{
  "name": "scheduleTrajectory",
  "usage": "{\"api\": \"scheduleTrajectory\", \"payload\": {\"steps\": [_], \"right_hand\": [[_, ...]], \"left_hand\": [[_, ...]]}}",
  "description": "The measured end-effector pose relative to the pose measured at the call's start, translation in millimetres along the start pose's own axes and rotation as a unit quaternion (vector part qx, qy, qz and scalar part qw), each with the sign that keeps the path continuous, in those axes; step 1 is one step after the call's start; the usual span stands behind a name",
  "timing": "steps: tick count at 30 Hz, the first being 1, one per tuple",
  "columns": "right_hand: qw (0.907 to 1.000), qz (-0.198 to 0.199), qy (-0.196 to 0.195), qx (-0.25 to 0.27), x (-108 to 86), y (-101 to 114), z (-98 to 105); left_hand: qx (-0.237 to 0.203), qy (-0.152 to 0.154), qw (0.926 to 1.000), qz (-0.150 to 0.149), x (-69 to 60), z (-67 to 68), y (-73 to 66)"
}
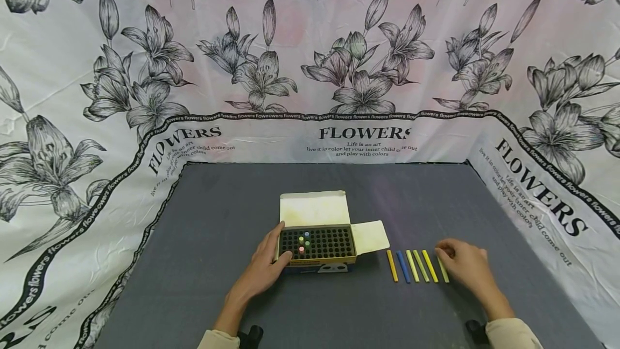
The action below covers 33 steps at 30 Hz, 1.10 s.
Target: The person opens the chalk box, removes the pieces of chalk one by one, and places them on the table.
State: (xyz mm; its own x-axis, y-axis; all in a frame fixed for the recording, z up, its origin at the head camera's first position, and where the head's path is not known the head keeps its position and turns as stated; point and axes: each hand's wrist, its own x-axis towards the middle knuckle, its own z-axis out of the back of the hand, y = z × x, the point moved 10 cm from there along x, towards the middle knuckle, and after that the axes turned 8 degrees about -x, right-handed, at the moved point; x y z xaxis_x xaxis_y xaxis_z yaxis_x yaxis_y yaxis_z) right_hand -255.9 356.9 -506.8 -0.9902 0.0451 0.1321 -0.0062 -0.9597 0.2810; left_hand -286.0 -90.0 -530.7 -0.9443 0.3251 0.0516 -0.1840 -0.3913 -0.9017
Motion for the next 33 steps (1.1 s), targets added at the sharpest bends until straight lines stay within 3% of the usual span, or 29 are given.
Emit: {"api": "scheduleTrajectory", "payload": {"steps": [7, 20, 23, 28, 33], "right_hand": [[0.9987, -0.015, 0.044, -0.022, 5.9, -5, -14], [0.9978, -0.029, 0.052, -0.031, 7.9, -4, -15], [0.9992, -0.022, 0.018, -0.027, 7.1, -1, -8], [0.9959, 0.003, -0.090, -0.009, 7.5, 22, 19], [0.9750, 0.069, -0.208, 0.038, 9.3, 71, 48]], "left_hand": [[-0.006, 0.001, 1.0000, 0.003, -0.1, -0.2, 0.1], [-0.011, 0.001, 0.9999, 0.009, 0.7, -0.6, 0.2], [-0.009, 0.000, 0.9999, 0.009, 1.2, -0.5, 0.5], [-0.007, 0.001, 0.9999, 0.011, 1.1, -0.7, 1.8], [-0.005, 0.000, 0.9999, 0.009, 1.4, -0.6, 1.9]]}}
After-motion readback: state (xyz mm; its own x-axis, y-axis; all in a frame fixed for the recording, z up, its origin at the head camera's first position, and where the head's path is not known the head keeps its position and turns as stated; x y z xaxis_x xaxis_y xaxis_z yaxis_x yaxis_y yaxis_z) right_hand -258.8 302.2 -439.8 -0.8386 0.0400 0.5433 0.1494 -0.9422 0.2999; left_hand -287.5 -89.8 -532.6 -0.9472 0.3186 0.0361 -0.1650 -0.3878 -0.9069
